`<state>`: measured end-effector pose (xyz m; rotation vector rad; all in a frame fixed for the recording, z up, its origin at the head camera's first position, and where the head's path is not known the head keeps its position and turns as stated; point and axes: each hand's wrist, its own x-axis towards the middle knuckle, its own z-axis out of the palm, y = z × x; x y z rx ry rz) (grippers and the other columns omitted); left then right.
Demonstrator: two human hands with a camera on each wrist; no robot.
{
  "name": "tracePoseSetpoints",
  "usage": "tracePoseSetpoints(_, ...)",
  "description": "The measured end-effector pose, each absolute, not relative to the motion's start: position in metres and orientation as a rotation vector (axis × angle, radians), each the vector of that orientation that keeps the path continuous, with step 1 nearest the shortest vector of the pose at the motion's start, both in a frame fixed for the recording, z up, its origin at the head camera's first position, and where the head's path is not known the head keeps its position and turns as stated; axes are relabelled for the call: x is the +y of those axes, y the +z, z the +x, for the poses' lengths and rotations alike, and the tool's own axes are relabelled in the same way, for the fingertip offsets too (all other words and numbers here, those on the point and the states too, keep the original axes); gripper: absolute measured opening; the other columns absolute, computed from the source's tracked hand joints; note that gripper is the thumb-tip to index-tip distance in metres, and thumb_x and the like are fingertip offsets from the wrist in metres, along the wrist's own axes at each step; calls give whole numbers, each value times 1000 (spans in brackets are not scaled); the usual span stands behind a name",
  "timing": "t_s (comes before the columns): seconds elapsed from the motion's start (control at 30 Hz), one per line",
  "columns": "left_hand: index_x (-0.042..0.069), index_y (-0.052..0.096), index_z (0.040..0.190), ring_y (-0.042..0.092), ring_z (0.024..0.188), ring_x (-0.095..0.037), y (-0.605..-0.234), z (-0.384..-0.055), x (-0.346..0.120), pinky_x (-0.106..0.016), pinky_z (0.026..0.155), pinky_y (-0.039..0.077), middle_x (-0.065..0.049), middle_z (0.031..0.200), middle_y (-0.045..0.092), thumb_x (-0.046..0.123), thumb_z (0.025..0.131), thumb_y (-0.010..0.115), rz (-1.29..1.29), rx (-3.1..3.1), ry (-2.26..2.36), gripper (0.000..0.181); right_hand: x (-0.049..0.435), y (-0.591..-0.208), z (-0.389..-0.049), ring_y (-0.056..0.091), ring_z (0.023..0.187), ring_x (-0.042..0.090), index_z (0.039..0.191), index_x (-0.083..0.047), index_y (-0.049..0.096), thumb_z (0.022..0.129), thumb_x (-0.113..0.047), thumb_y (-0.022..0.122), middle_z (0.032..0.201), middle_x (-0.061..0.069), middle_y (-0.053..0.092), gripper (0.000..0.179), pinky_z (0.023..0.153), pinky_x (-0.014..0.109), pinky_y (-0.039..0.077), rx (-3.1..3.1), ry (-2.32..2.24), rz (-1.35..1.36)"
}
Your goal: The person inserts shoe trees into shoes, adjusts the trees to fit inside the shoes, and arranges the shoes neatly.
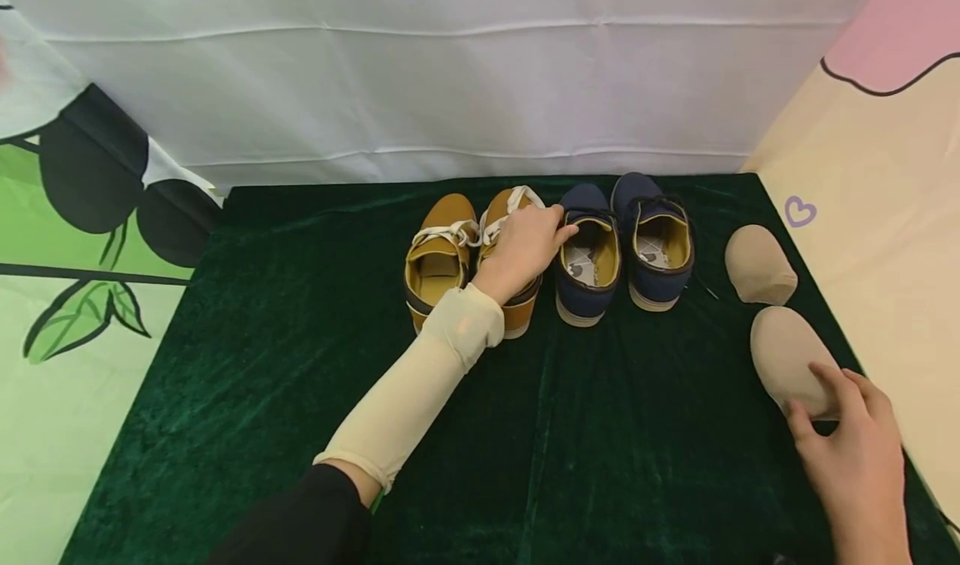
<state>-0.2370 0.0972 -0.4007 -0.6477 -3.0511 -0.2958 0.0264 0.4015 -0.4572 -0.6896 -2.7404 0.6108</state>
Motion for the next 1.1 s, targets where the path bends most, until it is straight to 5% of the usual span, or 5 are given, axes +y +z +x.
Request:
tracePoseSetpoints(0.23,18,64,135,74,85,-26,-399,-236,97,-48,86,63,-4,105,77,50,109,46,-644,-3066,-286,45,381,-444,20,25,148,59,155,1,41,98,-2,62,160,38,28,61,118,74,25,-2812,577,-561)
tracePoseSetpoints(0.33,18,58,140,70,72,-21,-399,-235,97,-33,69,61,-3,91,75,50,109,45,-656,-3065,-286,46,375,-441,17,25,148,60,155,1,42,97,-4,63,159,39,29,61,120,74,22,-2807,576,-494)
tracePoseSetpoints(0.47,22,50,149,59,58,-16,-398,-235,96,-24,48,40,0,77,65,49,109,45,-672,-3066,-312,48,367,-436,12,27,146,60,154,0,44,96,-5,64,158,39,31,61,121,74,21,-2791,591,-426)
tracePoseSetpoints(0.9,25,58,131,62,66,-17,-397,-235,92,-27,53,44,1,85,68,49,108,49,-686,-3060,-390,35,344,-423,-7,36,135,60,148,-6,55,94,-6,68,150,35,43,55,114,77,26,-2707,694,-148)
tracePoseSetpoints(1.1,28,55,139,60,64,-18,-399,-237,91,-28,53,42,0,82,66,49,108,50,-697,-3054,-410,38,333,-418,-17,41,130,56,144,-9,60,91,-3,71,146,33,48,55,110,75,29,-2631,768,12)
